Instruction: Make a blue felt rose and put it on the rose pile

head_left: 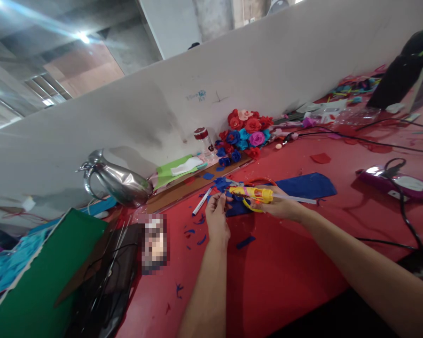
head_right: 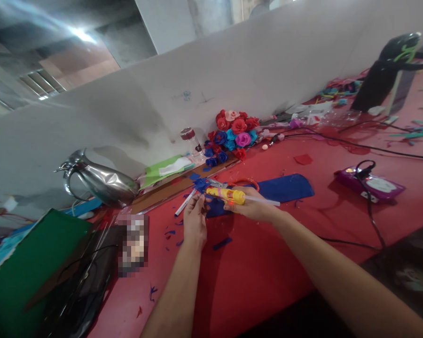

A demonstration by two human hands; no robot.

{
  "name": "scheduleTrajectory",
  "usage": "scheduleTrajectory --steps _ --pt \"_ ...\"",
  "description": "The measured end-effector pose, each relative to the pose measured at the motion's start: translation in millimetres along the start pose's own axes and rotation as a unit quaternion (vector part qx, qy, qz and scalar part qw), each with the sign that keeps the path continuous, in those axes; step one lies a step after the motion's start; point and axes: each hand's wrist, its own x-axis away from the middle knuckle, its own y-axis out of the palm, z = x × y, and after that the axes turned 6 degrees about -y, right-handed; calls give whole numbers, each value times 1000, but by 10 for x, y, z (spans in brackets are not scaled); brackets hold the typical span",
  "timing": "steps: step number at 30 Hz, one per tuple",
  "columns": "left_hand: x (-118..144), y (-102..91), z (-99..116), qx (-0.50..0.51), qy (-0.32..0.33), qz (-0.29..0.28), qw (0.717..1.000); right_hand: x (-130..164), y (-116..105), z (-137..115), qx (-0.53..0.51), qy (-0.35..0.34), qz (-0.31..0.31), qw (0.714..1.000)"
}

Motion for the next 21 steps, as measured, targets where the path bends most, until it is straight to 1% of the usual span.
scheduleTrajectory --steps 6,11,17,21 --pt "6 4 14 4 -1 -1 1000 -4 -6 0 17 2 0 1000" --pt "6 1 1 3 -2 0 1000 -12 6 9 7 2 -2 1000" --pt "12 3 -2 -3 -7 -4 1000 -13 -10 -21 9 20 14 1000" --pt "15 1 0 -10 -7 -5 1000 -7 2 -20 9 3 8 1000"
